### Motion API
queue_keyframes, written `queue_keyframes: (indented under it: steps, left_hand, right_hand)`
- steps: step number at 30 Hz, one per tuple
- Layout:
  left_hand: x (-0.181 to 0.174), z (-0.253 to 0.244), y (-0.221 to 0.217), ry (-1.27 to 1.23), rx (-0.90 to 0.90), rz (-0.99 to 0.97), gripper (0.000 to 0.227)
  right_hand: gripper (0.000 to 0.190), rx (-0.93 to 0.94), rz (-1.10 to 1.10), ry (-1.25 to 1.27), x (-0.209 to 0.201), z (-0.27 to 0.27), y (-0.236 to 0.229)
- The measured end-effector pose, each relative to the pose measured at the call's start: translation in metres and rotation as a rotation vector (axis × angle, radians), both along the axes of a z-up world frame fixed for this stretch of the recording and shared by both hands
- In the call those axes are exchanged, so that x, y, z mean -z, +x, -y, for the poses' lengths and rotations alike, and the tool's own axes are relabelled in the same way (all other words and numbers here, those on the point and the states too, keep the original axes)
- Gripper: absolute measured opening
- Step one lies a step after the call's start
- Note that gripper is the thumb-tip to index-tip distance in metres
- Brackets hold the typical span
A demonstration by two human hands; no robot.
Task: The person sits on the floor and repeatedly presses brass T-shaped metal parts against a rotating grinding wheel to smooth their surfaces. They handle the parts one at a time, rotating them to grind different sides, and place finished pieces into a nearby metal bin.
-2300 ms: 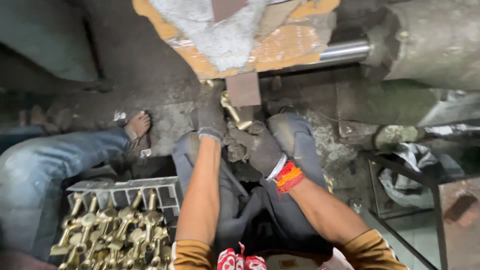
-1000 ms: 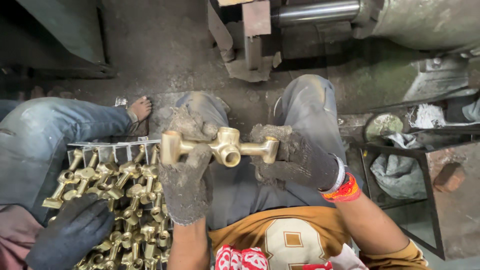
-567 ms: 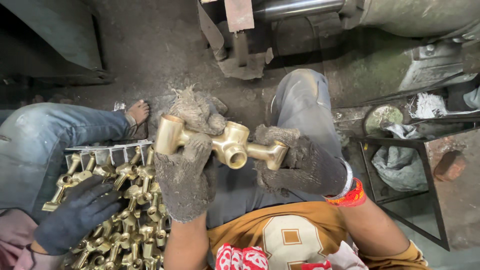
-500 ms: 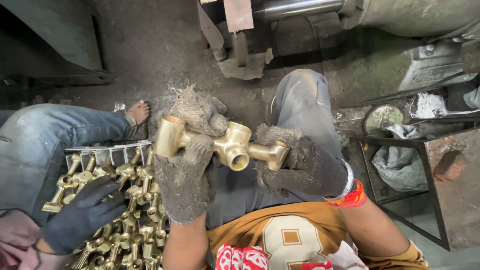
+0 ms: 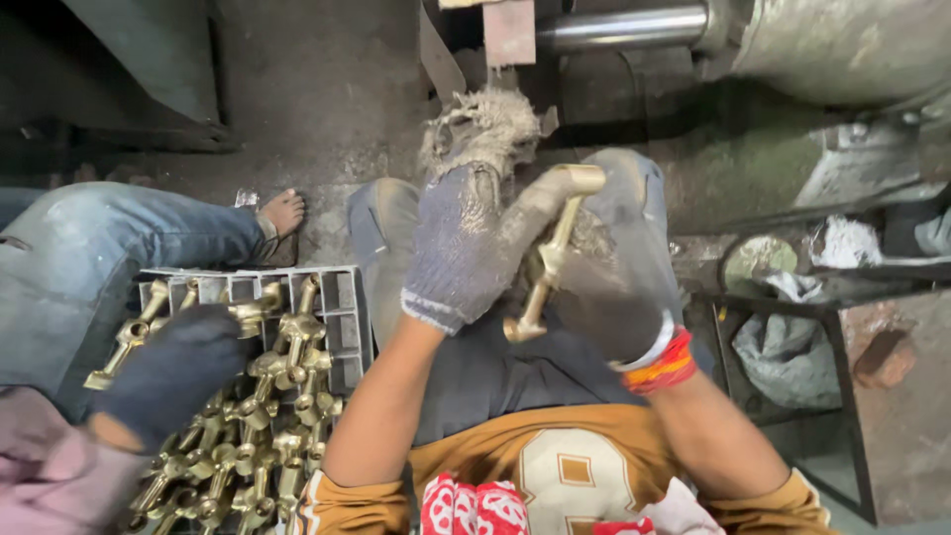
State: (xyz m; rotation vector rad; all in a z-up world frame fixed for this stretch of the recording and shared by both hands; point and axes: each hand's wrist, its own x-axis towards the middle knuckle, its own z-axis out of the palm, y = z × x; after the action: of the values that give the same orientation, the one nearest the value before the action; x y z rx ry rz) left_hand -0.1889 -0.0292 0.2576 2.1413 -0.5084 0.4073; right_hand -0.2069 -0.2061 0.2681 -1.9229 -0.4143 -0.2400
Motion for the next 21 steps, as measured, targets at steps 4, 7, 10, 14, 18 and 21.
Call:
queue_keyframes:
  steps: [4,7,10,14,18,21]
  left_hand:
    - [0.036,-0.007,-0.005,0.245,-0.077,0.109,0.039]
    - [0.055,-0.004,-0.017,0.073,-0.025,0.011,0.030]
    - [0.057,0.006,-0.023,-0.237,0.109,-0.387,0.030]
    - [0.052,0.021,-0.024,-0.394,0.075,-0.715,0.036]
    - [0.042,0.016,-0.011,-0.366,0.006,-0.667,0.040]
    - [0.045,0.004,0.003,-0.364,0.085,-0.733,0.037]
  right_hand:
    - [0.010,0.004,0.258,-0.344,0.000,0.007,0.004]
    - [0.003,0.057,0.284,-0.319,0.016,0.020,0.004]
    - [0.012,0.132,0.228,-0.337,0.030,0.026,0.011]
    - [0.019,0.173,0.074,-0.206,0.034,0.021,0.005]
    - [0.033,0.183,-0.304,0.124,0.025,0.021,0.019]
    - [0.023,0.164,0.421,-0.366,0.034,0.023,0.050]
